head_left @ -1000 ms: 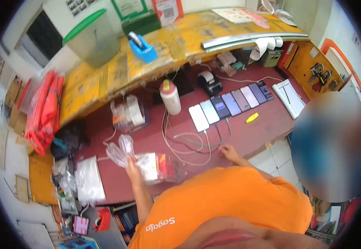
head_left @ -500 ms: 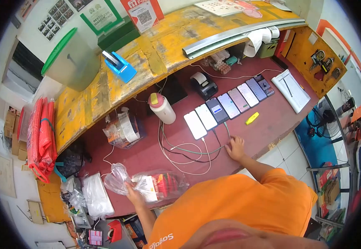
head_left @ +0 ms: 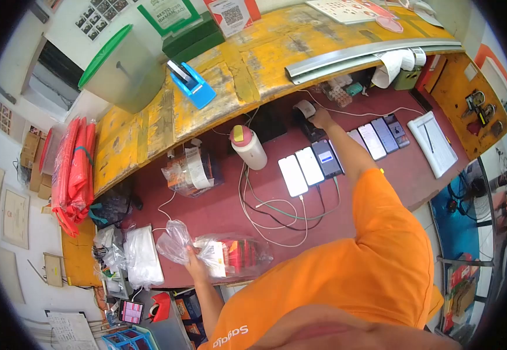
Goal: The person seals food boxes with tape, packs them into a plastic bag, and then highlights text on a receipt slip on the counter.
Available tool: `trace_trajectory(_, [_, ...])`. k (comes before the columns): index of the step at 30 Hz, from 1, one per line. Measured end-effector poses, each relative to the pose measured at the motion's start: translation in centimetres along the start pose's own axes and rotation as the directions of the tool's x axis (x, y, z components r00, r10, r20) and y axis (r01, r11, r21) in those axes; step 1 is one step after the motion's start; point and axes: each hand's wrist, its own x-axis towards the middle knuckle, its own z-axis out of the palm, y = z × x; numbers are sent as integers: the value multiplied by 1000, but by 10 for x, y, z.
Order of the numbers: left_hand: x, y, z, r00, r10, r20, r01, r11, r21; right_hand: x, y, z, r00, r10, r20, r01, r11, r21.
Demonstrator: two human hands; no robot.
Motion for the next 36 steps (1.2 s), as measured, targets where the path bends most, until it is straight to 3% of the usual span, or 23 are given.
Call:
trace_trajectory(1, [0, -3, -2, 1000, -10, -4, 10, 1000, 18, 11, 14, 14, 1000, -8, -3, 8, 1000, 5])
trace_trajectory(3, [2, -3, -1, 1000, -11, -14, 12, 999, 41, 31, 34, 40, 971, -237, -30, 210, 907, -365])
trace_trajectory(4, [-1, -1, 2, 999, -3, -47, 6, 997, 74, 12, 2, -7, 975, -156, 162, 197, 937, -289])
trace_trajectory(5, [-3, 2, 3, 997, 3, -81, 5, 994, 109, 20, -2, -4, 973, -159, 165, 201, 939, -281])
trace_trajectory(7, [-2, 9, 6, 996, -7, -87, 16, 994, 107, 44, -2, -6, 876, 196, 440, 8, 908, -420])
trace_trajectory(8, [-4, 9, 7, 996, -19, -86, 27, 995, 101, 51, 2, -7, 872, 199, 447, 10, 906, -423])
trace_trajectory(10, [1, -1, -1, 997, -45, -68, 51, 994, 94, 52, 5, -18, 961, -84, 265, 171, 930, -325])
trace_trajectory(12, [3, -8, -1, 997, -63, -47, 67, 994, 87, 45, -10, -56, 940, -315, -131, 320, 947, 22])
trace_trajectory(13, [3, -7, 0, 996, -67, -58, 71, 995, 70, 49, -11, -65, 942, -310, -128, 315, 949, 24])
trace_trajectory(15, [4, -1, 3, 995, -69, -68, 73, 996, 58, 63, -11, -78, 914, -220, -341, 347, 859, 376])
trace_trajectory(17, [0, 9, 5, 995, -79, -64, 89, 980, 175, 13, -18, -71, 872, -430, -236, 458, 885, 80])
trace_trajectory(19, [-3, 2, 3, 995, -70, -66, 79, 987, 138, -96, -38, -21, 799, -553, 237, 582, 810, -70])
trace_trajectory(20, [1, 1, 5, 996, -49, -72, 56, 993, 101, -150, -44, 30, 806, -417, 420, 304, 901, 311])
trace_trajectory(21, [6, 6, 9, 998, -32, -56, 37, 995, 94, -218, -76, 2, 756, -534, 378, 393, 833, 390])
trace_trajectory(22, [3, 11, 14, 996, -17, -87, 21, 999, 45, -267, -134, -61, 758, -230, 611, 109, 967, 228])
trace_trajectory(23, [-5, 11, 16, 992, -18, -124, 18, 1000, -2, -302, -120, -24, 821, -331, 465, 122, 897, 425])
trace_trajectory(25, [-5, 5, 6, 997, -34, -69, 34, 999, -5, -355, -125, -23, 792, -163, 589, -272, 769, 579])
trace_trajectory(26, [-1, -1, 3, 999, -30, -21, 30, 999, -14, -365, -121, -32, 798, -144, 585, -278, 772, 571])
trace_trajectory(28, [4, -13, -4, 1000, -16, 24, 16, 1000, 15, -391, -122, -50, 841, -123, 527, -347, 624, 700])
trace_trajectory(31, [11, -7, -2, 997, 12, 82, -14, 1000, 24, -385, -80, -56, 925, -42, 378, -301, 528, 794])
trace_trajectory(33, [10, -4, 3, 994, 8, 108, -7, 1000, -8, -361, -36, -72, 994, 11, 113, -90, 679, 728])
trace_trajectory(35, [12, -6, 3, 988, 59, 146, -54, 998, -37, -335, -19, -132, 929, 77, -363, 110, 878, 466])
trace_trajectory(36, [7, -1, 9, 986, 48, 161, -41, 998, -45, -330, -17, -178, 939, 210, -273, -55, 874, 483])
